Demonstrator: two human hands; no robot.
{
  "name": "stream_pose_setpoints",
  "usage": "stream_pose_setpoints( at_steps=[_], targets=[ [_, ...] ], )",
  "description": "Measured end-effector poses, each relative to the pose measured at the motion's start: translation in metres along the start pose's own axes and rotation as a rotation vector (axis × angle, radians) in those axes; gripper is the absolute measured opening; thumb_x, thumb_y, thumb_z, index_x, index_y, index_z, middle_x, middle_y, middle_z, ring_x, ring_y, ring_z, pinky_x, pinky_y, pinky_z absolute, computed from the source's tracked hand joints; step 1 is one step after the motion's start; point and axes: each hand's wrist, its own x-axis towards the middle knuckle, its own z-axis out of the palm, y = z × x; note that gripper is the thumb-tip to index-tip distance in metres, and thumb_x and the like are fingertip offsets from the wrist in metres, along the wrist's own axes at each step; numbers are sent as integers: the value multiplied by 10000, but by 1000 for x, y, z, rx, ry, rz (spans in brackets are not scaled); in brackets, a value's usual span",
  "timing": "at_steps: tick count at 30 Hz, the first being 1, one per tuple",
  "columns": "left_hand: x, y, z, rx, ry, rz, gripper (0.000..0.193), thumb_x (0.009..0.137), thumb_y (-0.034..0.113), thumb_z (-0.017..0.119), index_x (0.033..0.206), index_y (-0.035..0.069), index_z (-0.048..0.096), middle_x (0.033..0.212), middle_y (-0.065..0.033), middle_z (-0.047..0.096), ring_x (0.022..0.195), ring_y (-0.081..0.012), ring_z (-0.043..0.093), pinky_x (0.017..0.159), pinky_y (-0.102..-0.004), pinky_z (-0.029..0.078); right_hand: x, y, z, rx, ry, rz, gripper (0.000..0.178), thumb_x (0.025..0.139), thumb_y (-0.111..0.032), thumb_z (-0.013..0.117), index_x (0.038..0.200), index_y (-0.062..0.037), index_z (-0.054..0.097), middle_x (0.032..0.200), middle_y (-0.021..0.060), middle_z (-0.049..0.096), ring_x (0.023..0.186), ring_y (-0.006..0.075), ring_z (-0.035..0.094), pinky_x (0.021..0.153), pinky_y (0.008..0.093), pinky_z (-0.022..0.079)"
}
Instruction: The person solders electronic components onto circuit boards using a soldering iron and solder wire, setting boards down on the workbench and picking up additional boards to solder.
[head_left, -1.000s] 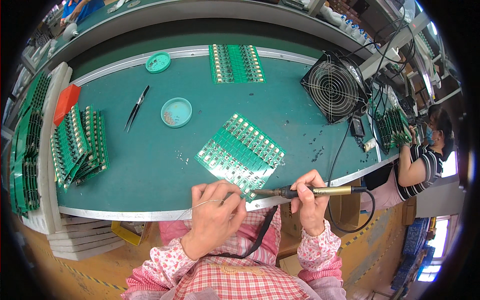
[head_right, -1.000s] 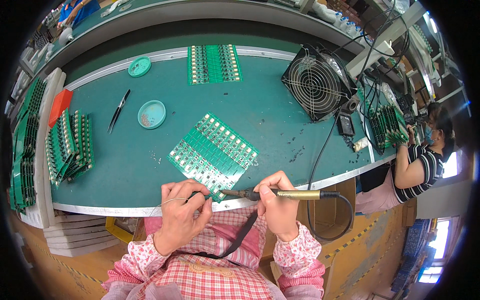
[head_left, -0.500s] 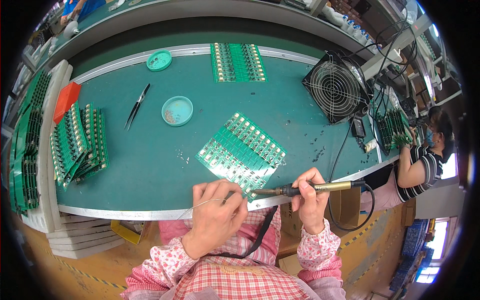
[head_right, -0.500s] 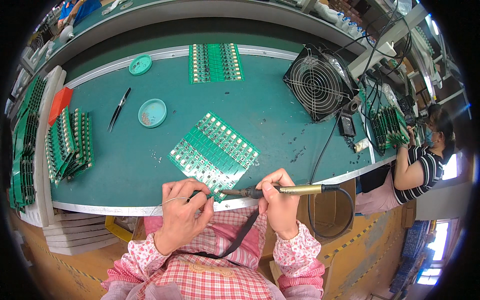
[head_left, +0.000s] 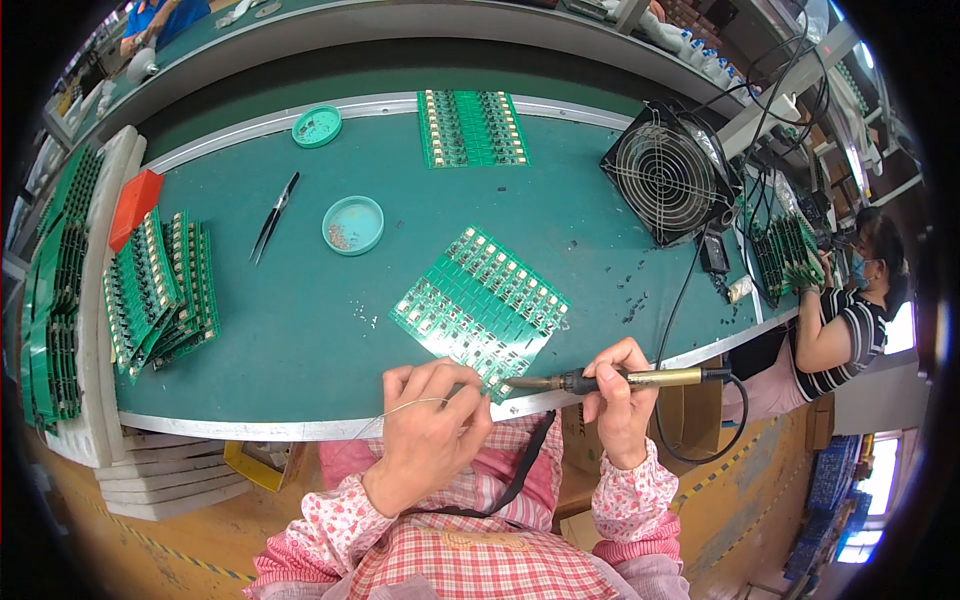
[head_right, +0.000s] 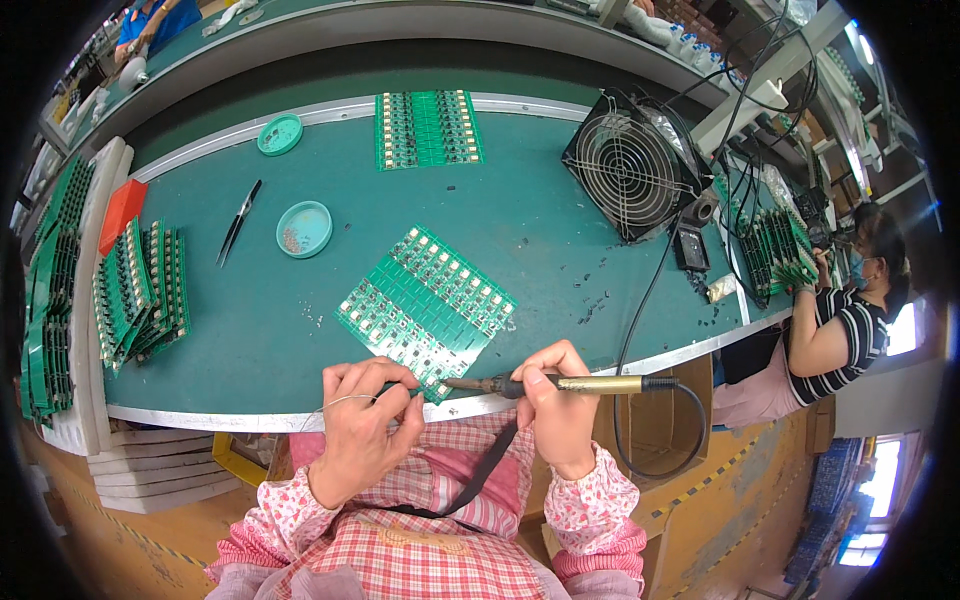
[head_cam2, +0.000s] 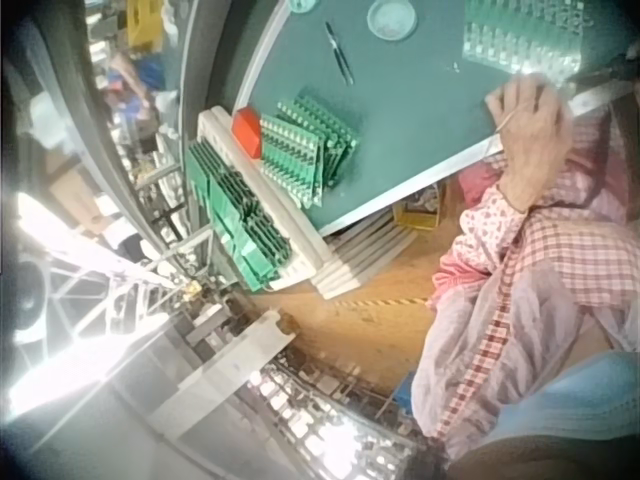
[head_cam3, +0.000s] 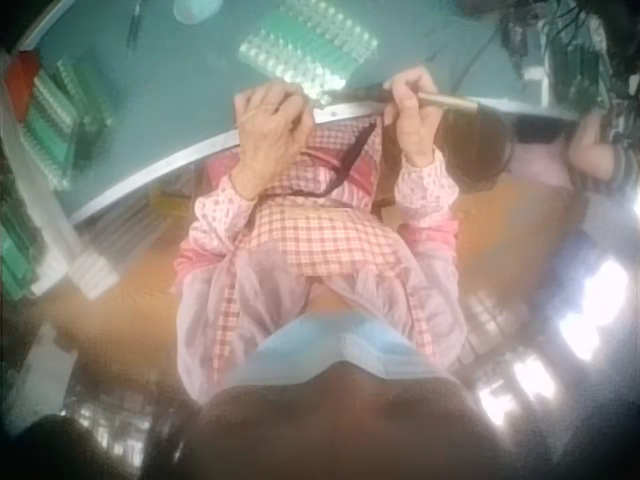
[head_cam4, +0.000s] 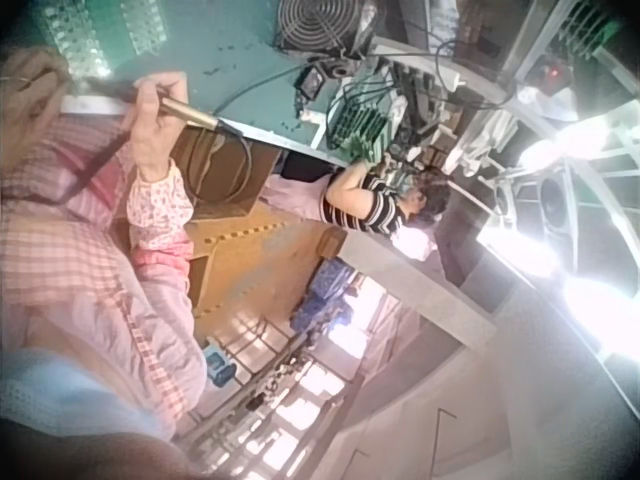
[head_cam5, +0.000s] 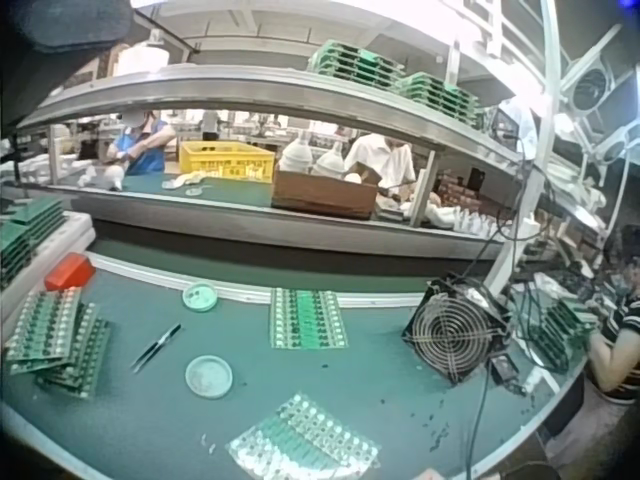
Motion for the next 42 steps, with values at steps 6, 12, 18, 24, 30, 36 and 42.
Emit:
stream_pose_setpoints(
  at_steps=[6, 12, 18, 24, 30, 36, 42],
  targets=[
    [-3, 0, -2, -12, -3, 14, 156, 757, 73, 721, 709, 94, 574, 942, 2, 643, 947, -193, 624, 840, -405, 350, -11, 12, -20, 73, 130, -25, 197, 952, -195, 553, 871, -19, 517, 744, 43, 571, 423, 55, 442, 398, 199, 346],
    [-3, 8, -2, -8, -32, 33, 157, 754, 82, 723, 711, 94, 572, 959, -16, 641, 967, -206, 626, 869, -423, 348, -39, 16, -16, 21, 190, -86, 214, 956, -210, 553, 909, -6, 507, 695, 58, 568, 441, 76, 486, 415, 205, 384],
    [-4, 10, 0, 8, -63, 44, 163, 741, 79, 723, 706, 93, 565, 970, -20, 639, 984, -216, 619, 885, -435, 350, -53, 17, -8, -26, 156, -168, 208, 952, -190, 565, 913, 7, 516, 681, 80, 597, 470, 103, 551, 438, 226, 433],
    [-5, 10, 3, 10, -58, 40, 171, 736, 75, 724, 700, 86, 557, 971, -23, 632, 983, -219, 615, 882, -443, 350, -59, 26, -7, -141, 121, -326, 153, 902, -133, 624, 866, 0, 556, 655, 83, 645, 480, 137, 593, 471, 285, 465],
    [-5, 10, 4, 30, -51, 50, 166, 734, 77, 729, 714, 86, 565, 963, -23, 616, 974, -227, 607, 873, -444, 352, -55, 26, -7, -264, 29, -449, 110, 868, -105, 644, 847, -21, 575, 625, 58, 649, 483, 152, 614, 477, 283, 477],
    [-4, 10, 5, 45, -46, 56, 163, 736, 81, 730, 726, 87, 568, 965, -23, 613, 977, -228, 601, 866, -445, 352, -50, 23, -5, -362, -41, -595, 81, 858, -101, 650, 864, -39, 598, 625, 39, 647, 466, 164, 592, 461, 288, 470],
    [-5, 8, 5, 39, -55, 62, 164, 743, 92, 727, 723, 90, 565, 970, -21, 614, 976, -229, 603, 848, -434, 356, -48, 16, -4, -767, -289, -1009, 141, 780, -139, 725, 893, -68, 680, 571, -42, 444, 487, 112, 484, 444, 252, 365]
  ],
)
